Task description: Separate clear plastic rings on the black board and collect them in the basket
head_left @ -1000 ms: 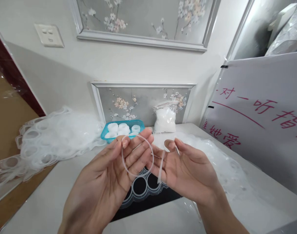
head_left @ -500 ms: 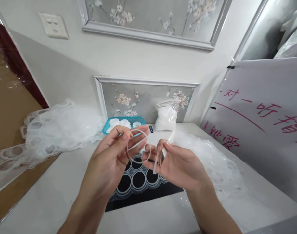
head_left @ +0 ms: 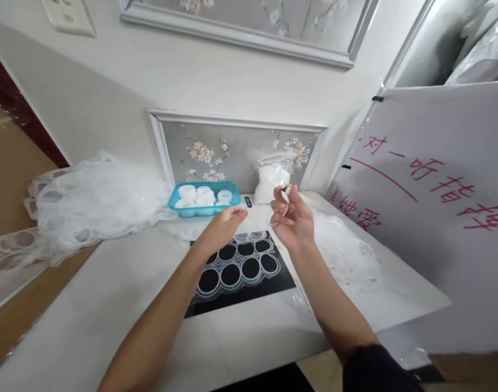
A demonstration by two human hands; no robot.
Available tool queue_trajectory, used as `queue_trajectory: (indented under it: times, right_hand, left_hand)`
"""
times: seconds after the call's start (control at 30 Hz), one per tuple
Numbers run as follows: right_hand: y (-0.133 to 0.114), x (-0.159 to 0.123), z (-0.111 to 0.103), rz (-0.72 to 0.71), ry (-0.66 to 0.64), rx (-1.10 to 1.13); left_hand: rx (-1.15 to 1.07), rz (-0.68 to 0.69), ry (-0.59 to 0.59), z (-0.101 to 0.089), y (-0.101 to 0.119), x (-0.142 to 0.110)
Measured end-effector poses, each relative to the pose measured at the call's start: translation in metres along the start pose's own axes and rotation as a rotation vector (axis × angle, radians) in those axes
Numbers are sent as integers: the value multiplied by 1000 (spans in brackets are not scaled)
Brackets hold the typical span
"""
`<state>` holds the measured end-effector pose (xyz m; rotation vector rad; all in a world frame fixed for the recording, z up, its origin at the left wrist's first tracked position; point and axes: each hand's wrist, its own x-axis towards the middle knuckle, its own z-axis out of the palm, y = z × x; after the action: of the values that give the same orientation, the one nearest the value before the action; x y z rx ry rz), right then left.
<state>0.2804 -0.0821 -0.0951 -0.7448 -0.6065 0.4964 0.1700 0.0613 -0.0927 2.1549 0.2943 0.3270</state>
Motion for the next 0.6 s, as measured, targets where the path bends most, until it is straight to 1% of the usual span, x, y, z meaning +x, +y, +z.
queue_trajectory:
  times: [0.07, 0.1, 0.13, 0.17, 0.23, 0.27, 0.33, 0.4, 0.47, 0.6]
  right_hand:
    - [15, 0, -28, -75, 114, -320]
    - [25, -3, -43, -60, 144, -500]
    - [36, -7, -58, 7, 135, -676]
    - [47, -12, -73, 89, 131, -813]
    - [67, -24, -97, 186, 122, -925]
    - [75, -29, -106, 212, 119, -951]
    - [85, -37, -117, 230, 113, -994]
    - [89, -41, -122, 230, 106, -1040]
    - [91, -42, -123, 220, 103, -1074]
    - [91, -42, -125, 210, 94, -1115]
  left_hand:
    - [313, 22, -136, 17, -8, 2]
    - [427, 28, -216, 29, -11, 1]
    - [520, 37, -287, 44, -14, -1]
    - [591, 47, -328, 59, -17, -5]
    - [669, 67, -345, 89, -23, -13]
    - [701, 70, -354, 103, -25, -18]
    - [760, 62, -373, 124, -29, -26]
    - [805, 48, -389, 136, -31, -31]
    - [838, 33, -394, 141, -32, -34]
    - [880, 0, -400, 145, -30, -35]
